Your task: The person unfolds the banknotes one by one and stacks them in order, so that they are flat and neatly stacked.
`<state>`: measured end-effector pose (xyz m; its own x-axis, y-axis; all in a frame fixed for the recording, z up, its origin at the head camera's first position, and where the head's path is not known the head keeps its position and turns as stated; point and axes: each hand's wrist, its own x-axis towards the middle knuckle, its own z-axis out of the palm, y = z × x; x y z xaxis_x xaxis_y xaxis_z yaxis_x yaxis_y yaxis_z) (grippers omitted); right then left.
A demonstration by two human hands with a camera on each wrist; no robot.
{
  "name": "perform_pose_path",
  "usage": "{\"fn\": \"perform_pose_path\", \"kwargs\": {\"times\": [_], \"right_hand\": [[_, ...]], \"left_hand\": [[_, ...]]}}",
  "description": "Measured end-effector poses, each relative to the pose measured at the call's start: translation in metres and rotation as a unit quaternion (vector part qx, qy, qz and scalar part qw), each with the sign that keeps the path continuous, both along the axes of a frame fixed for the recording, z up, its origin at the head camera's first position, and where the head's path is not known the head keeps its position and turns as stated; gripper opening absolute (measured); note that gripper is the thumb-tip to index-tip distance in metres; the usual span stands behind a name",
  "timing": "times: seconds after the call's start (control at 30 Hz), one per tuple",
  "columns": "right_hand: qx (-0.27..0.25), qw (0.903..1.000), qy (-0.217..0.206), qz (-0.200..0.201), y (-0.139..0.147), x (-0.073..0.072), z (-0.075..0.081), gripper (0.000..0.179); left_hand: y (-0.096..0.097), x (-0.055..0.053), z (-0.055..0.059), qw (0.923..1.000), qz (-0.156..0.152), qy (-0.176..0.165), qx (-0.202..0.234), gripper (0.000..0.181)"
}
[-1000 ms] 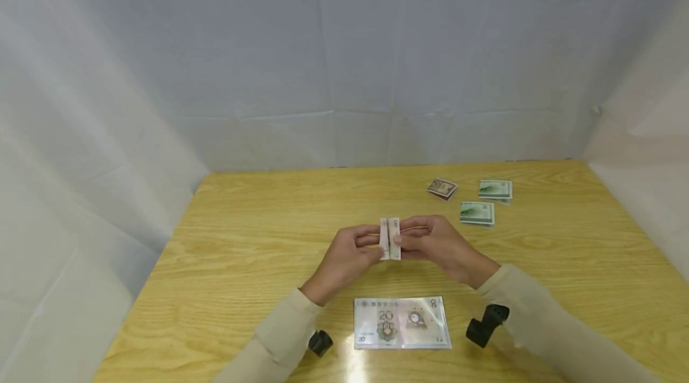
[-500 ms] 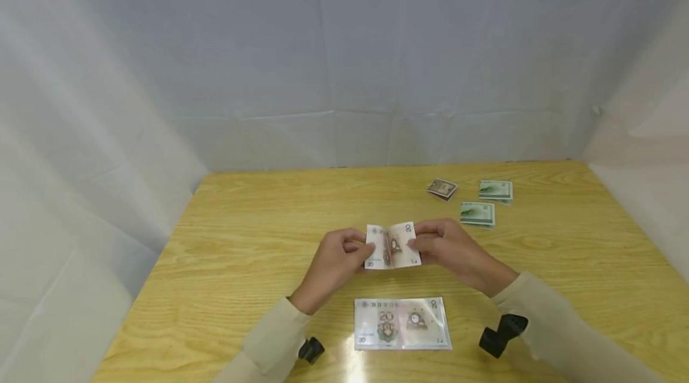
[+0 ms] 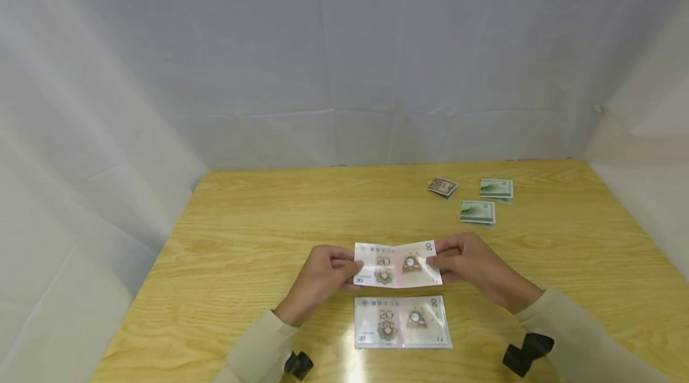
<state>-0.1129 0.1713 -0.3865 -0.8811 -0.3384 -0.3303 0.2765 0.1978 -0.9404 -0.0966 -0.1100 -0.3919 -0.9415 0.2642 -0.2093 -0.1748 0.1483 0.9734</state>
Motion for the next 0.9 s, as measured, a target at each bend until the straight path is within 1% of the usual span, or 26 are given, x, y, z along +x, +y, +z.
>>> {"fn": "perform_pose_path", "kwargs": {"times": [0.13, 0.27, 0.43, 0.53, 0.67, 0.77, 0.9], "right_hand": [[0.012, 0.9999, -0.009, -0.002, 0.004, 0.003, -0.004, 0.029], [0.025, 0.9996, -0.008, 0.01, 0.007, 0.007, -0.009, 0.027], [0.029, 0.9989, -0.008, 0.038, 0.009, 0.015, -0.015, 0.025], [0.038, 0.9979, -0.01, 0.053, 0.009, 0.019, -0.02, 0.022], [0.057, 0.9961, -0.006, 0.067, 0.007, 0.024, -0.027, 0.022], [0.068, 0.9945, 0.007, 0.079, 0.007, 0.028, -0.032, 0.022], [0.072, 0.9924, 0.026, 0.096, 0.005, 0.032, -0.038, 0.019]], "left_hand": [[-0.002, 0.001, -0.003, 0.9995, -0.012, -0.026, -0.011, 0.028], [-0.004, 0.004, -0.005, 0.9977, -0.026, -0.045, -0.045, 0.031], [-0.007, 0.008, -0.007, 0.9941, -0.061, -0.046, -0.076, 0.02], [-0.008, 0.01, -0.01, 0.991, -0.083, -0.063, -0.085, 0.014], [-0.009, 0.012, -0.014, 0.9867, -0.101, -0.085, -0.096, 0.013], [-0.009, 0.014, -0.016, 0.9846, -0.112, -0.087, -0.104, 0.013], [-0.007, 0.017, -0.018, 0.9808, -0.127, -0.078, -0.126, 0.012]]}}
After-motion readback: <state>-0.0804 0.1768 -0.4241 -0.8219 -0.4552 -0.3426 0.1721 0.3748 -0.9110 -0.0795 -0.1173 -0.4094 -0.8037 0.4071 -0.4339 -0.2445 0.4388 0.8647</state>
